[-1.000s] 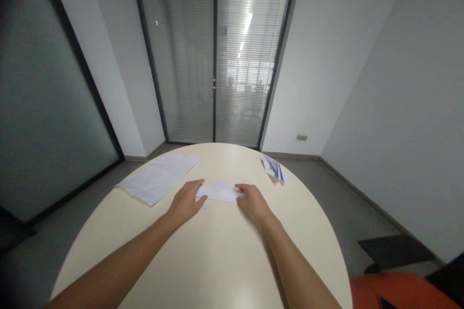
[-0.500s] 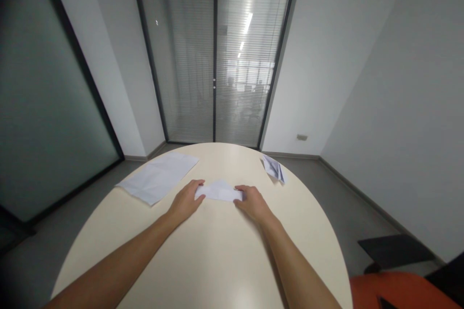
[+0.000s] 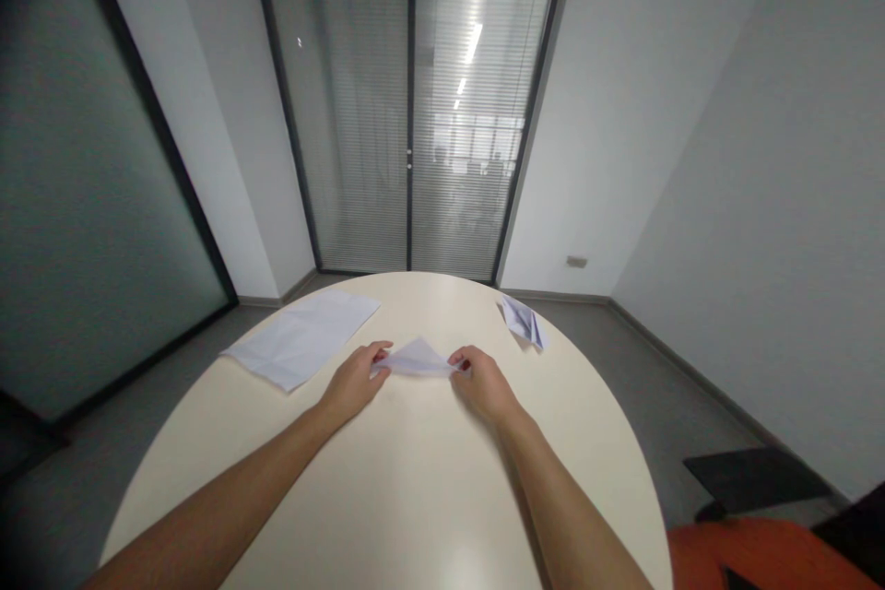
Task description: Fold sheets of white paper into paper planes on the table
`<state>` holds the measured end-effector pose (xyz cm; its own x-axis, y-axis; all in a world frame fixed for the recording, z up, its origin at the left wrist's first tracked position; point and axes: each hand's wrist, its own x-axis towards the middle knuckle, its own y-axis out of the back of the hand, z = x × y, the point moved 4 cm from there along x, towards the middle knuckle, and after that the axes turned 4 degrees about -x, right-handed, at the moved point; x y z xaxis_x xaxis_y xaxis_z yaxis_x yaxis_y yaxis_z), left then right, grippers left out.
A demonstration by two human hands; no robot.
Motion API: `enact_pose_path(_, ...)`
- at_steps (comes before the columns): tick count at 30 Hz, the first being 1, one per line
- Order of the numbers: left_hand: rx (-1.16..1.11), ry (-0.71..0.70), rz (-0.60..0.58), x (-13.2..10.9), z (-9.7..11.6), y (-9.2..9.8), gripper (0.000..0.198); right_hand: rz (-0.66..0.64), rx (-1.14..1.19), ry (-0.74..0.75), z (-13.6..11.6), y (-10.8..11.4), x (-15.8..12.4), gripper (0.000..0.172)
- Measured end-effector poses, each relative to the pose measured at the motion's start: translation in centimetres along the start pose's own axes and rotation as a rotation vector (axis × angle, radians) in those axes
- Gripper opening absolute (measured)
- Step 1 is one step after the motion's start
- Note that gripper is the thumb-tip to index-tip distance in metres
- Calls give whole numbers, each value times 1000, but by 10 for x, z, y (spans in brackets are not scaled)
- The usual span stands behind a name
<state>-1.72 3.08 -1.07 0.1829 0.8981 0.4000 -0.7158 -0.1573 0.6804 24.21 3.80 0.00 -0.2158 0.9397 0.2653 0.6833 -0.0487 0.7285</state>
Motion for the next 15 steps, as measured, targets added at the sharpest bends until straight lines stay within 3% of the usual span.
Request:
enact_pose_path(3,-44,1,-71,0,0,1,36,-58,-60,86,-5,2,-1,21)
enact_pose_path(7,29,-44,-122,-2,3,5,27,-137,-138,180,-7,3,-4,32)
enact_pose_path(15,75,-283,-263,-7,12,17,22,-194,-217,155,-2,9,-6,41)
